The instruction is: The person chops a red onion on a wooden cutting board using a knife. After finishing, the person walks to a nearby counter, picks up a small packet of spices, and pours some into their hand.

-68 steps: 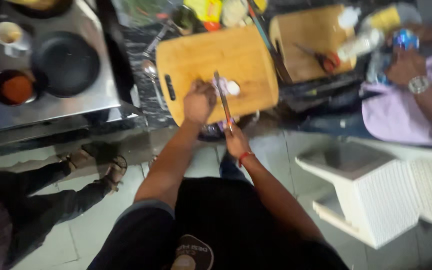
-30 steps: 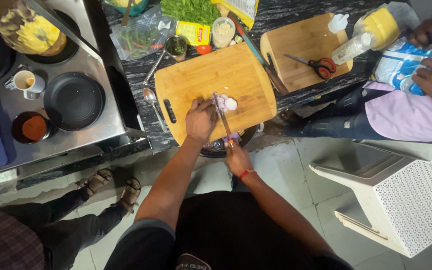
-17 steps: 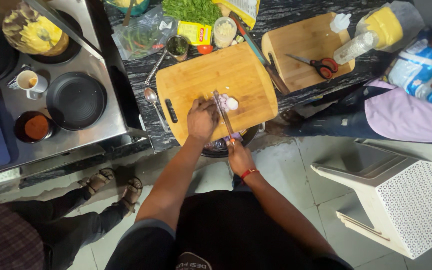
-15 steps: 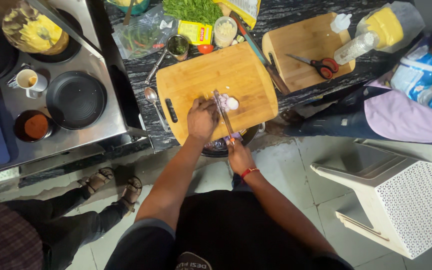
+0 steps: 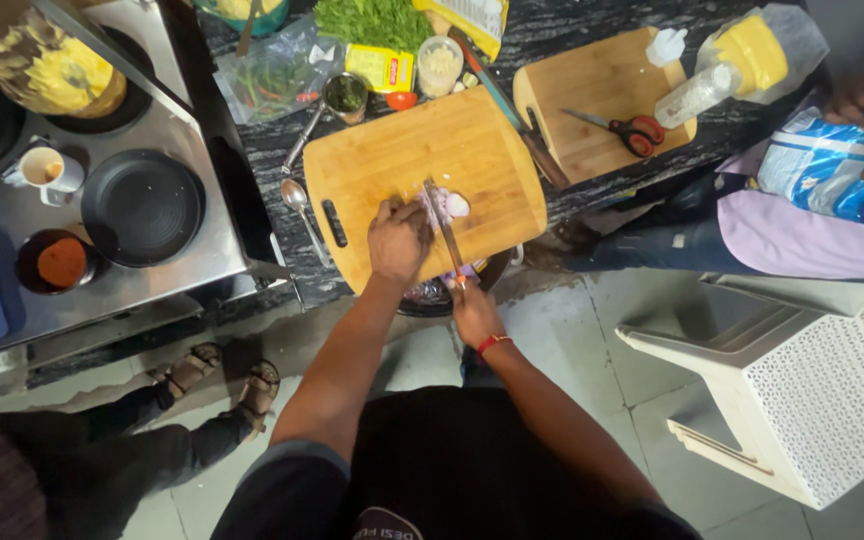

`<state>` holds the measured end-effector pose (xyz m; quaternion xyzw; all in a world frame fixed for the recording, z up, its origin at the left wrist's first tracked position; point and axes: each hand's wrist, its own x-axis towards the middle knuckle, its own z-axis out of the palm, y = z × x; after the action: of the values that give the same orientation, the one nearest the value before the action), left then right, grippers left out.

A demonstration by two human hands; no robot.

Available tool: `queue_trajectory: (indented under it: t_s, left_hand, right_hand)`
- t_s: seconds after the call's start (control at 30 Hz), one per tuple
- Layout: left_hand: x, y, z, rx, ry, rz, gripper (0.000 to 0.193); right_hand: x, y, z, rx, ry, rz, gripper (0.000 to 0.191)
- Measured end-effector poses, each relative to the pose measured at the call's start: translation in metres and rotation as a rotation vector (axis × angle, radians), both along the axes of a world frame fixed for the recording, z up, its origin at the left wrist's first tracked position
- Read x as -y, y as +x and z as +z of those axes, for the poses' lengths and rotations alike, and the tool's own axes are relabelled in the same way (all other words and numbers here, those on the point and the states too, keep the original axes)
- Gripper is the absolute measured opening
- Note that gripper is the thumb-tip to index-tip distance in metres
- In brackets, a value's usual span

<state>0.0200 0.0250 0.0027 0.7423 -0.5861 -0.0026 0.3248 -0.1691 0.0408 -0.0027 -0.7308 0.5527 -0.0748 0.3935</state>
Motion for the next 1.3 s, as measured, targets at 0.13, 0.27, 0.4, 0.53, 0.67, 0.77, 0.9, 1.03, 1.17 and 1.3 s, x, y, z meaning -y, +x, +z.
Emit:
queue_trajectory:
  t_s: [0.13, 0.27, 0.4, 0.53, 0.67, 0.77, 0.9, 1.03, 1.17, 1.3]
  left_hand:
    - [-0.001, -0.002, 0.001, -0.011, 0.035, 0.009, 0.017]
    - [0.0, -0.001, 0.0, -0.009, 0.055, 0.013, 0.02]
    - [0.001, -0.001, -0.002, -0.002, 0.063, 0.026, 0.022]
    - [0.002, -0.001, -0.003, 0.007, 0.06, 0.028, 0.02]
    - [0.003, 0.0, -0.002, 0.013, 0.044, 0.028, 0.02]
    - [0.003, 0.001, 0.001, -0.003, 0.07, 0.016, 0.019]
    - [0.003, 0.001, 0.002, -0.023, 0.085, 0.02, 0.019]
    - [0.002, -0.002, 0.0, -0.032, 0.05, 0.043, 0.023]
    - [0.001, -0.004, -0.003, -0.068, -0.014, 0.079, 0.019]
    - [0.001, -0.004, -0.003, -0.113, 0.051, 0.088, 0.017]
  right_hand:
    - [-0.003, -0.007, 0.001, -0.103, 0.052, -0.039, 0.041]
    - [-0.005, -0.007, 0.003, -0.064, 0.033, -0.038, 0.038]
    - [-0.005, -0.005, 0.008, -0.042, 0.041, -0.048, 0.04]
    - [-0.004, 0.0, 0.017, -0.08, 0.068, -0.066, 0.041]
    - [-0.004, 0.007, 0.021, -0.144, 0.076, -0.056, 0.04]
    - [-0.002, 0.013, 0.017, -0.19, 0.093, -0.03, 0.041]
    - [0.008, 0.016, 0.008, -0.071, 0.018, 0.089, 0.038]
    - [0.016, 0.006, 0.007, 0.172, 0.034, 0.132, 0.04]
    - [0.012, -0.006, 0.009, 0.125, 0.036, 0.061, 0.042]
    - [0.005, -0.01, 0.016, 0.045, -0.009, 0.051, 0.044]
